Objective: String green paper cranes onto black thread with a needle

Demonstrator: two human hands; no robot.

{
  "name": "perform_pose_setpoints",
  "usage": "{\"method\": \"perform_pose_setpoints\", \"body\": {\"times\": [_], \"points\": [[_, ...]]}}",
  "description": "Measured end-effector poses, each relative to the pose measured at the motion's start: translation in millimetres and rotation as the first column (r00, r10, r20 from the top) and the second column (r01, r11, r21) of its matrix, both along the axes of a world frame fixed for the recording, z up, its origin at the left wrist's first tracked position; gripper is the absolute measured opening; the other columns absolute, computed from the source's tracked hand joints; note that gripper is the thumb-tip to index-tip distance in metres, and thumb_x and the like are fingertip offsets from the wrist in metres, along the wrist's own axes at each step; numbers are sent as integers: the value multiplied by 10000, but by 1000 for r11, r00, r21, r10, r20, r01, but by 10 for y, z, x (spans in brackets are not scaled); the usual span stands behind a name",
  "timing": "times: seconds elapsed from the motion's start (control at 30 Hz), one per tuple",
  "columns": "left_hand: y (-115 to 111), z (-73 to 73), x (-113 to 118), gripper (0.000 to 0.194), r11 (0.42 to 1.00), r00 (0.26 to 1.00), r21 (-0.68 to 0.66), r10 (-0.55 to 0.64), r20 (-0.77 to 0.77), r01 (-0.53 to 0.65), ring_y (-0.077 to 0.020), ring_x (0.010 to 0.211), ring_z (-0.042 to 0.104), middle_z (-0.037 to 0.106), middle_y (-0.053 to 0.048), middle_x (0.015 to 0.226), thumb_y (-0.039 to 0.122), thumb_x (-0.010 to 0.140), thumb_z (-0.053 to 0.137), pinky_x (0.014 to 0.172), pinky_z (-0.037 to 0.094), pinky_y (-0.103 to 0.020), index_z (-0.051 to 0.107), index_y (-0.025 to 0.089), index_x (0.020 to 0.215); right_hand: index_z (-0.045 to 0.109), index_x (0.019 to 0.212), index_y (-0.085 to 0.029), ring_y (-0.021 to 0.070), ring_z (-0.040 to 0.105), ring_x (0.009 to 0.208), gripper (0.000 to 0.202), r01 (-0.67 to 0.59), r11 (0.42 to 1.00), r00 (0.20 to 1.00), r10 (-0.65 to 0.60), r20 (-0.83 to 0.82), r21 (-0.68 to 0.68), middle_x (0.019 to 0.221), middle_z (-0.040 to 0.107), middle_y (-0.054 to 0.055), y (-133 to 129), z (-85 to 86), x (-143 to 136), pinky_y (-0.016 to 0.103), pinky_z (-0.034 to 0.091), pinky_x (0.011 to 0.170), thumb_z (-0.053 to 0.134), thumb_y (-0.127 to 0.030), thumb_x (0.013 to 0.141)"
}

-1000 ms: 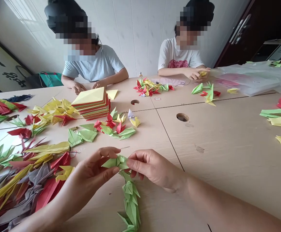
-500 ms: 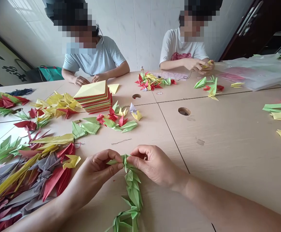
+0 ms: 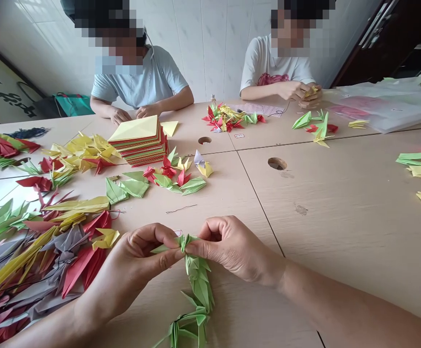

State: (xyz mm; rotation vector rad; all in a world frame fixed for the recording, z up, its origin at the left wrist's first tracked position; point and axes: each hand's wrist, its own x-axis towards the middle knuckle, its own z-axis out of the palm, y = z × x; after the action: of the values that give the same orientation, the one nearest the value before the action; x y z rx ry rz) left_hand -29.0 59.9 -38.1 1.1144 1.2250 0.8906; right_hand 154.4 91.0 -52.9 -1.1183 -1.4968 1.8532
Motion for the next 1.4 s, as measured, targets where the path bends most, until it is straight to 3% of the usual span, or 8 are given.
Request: {"method": "perform_pose_setpoints", "body": {"times": [0.2,0.37,0.5,0.7,0.93,1.2,1.4], "points": [[11,-39,-31,185,998,991,-61,-24,133,32,-79,627,476,583,39,653,222,704,744,601,392,-194,568,168,691,543,636,-164,74,326,545,321,12,998,998,-16,-58,-62,580,410,-65,-15,-4,0,222,254,505,755,-400,683],[27,-61,-61,100,975,928,-64,-182,325,213,-78,687,484,543,39,728,235,815,651,645,421,-198,562,190,822,579,680,-159,79,331,554,309,-41,995,997,34,-75,-88,592,429,-55,-21,8,18,225,252,513,719,-431,725],[13,-59,-58,103,967,924,-36,-229,307,252,-79,673,476,515,35,702,254,867,584,639,423,-208,550,175,811,589,691,-161,72,347,537,292,-87,990,989,73,-128,-107,589,454,-58,-24,33,18,220,262,513,704,-424,748],[4,-56,-33,117,982,921,-32,-164,352,187,-59,628,432,490,61,640,214,858,601,612,367,-176,503,186,802,565,659,-152,59,313,524,286,-67,991,988,50,-145,-112,574,427,-68,-9,42,13,210,253,499,742,-367,724],[-2,-53,-44,110,984,916,-28,-153,371,176,-65,639,454,512,53,658,216,864,591,627,364,-190,501,181,811,582,713,-151,67,308,527,270,-104,983,984,80,-158,-149,574,422,-59,-15,17,16,222,200,475,694,-389,771],[-17,-38,-40,118,981,894,-17,-167,416,191,-69,637,452,522,49,651,214,856,603,621,355,-196,505,184,798,557,676,-142,61,314,537,303,-148,979,983,130,-133,-137,581,414,-62,6,69,40,216,223,488,725,-386,736],[1,-38,-62,73,974,919,23,-221,327,226,-75,664,465,528,41,678,236,877,576,643,366,-203,554,191,824,563,680,-139,55,340,527,276,-159,976,978,135,-160,-149,569,429,-64,14,58,41,204,245,483,726,-353,744]]}}
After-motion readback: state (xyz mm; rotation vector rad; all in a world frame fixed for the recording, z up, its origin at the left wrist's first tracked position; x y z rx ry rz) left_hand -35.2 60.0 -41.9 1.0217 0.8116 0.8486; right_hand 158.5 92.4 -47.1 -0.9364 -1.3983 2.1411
